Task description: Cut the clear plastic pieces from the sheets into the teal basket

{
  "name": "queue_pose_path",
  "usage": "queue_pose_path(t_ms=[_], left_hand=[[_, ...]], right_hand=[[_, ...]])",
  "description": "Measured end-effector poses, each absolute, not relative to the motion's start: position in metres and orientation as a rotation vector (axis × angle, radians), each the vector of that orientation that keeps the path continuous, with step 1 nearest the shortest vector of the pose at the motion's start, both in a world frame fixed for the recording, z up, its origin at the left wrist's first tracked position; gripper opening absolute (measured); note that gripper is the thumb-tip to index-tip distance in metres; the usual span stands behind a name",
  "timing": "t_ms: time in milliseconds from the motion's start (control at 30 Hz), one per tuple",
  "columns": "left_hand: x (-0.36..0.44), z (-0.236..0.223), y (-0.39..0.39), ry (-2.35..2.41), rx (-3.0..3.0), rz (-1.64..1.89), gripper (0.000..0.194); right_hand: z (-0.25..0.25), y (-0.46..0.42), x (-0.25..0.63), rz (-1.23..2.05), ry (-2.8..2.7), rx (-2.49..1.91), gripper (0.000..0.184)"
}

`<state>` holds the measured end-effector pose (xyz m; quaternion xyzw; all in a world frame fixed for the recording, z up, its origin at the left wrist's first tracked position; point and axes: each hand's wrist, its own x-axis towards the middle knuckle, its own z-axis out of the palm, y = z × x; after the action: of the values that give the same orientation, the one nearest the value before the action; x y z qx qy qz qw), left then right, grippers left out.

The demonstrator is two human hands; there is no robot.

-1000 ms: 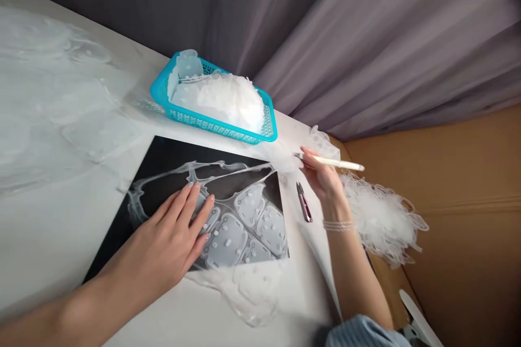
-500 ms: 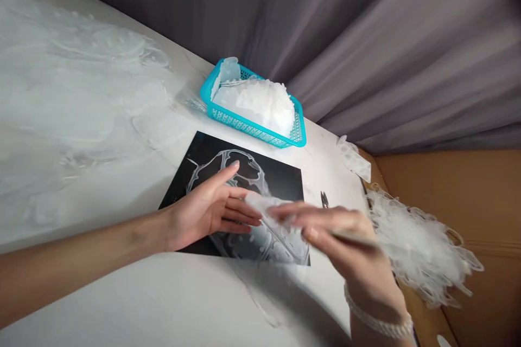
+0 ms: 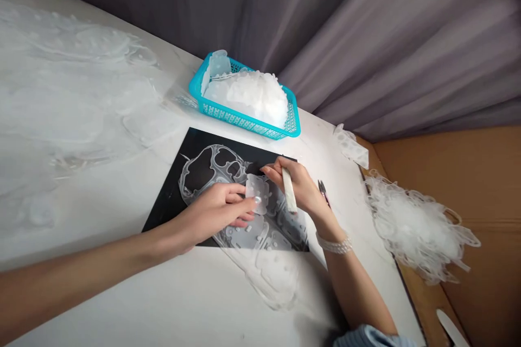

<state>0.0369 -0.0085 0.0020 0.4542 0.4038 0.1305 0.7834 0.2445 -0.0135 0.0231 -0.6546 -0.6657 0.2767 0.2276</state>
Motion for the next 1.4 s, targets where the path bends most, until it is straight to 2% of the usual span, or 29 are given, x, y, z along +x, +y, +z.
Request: queue_pose_path(t_ms=[200,367,567,733,1000,1200,1400], left_hand=[[0.045,-0.004,-0.002,0.877,1.085,0.337,0.018],[0.04,-0.001,-0.011,0.841,1.462,0.382,0.011],[0.04,0.015,-0.006,0.838,1.637,0.323,0.023],[0.044,0.015,-0.003,0.92,1.625,0.394,0.037],[0.043,0.01,-0.013,0.982,1.791,0.618,0.043],[0.036,0.007,-0.002,1.051,1.619,0.719,0.033],[0.034,0.011,0.0,0.888,1.368,0.637,0.027]], right_hand=[[0.021,-0.012,0.251,0.854,-1.701,-1.779,0.047],[0.031,-0.016,0.251,1.177,-1.706,-1.641,0.045],[0.039,-0.023,0.238,1.383,-1.443,-1.386,0.05],[0.048,-0.033,0.223,1.276,-1.471,-1.381,0.048],[0.031,-0.04,0.219,0.887,-1.499,-1.54,0.044],[0.005,-0.013,0.259,0.7,-1.399,-1.683,0.043],[0.026,-0.018,0.257,0.689,-1.429,-1.645,0.044]])
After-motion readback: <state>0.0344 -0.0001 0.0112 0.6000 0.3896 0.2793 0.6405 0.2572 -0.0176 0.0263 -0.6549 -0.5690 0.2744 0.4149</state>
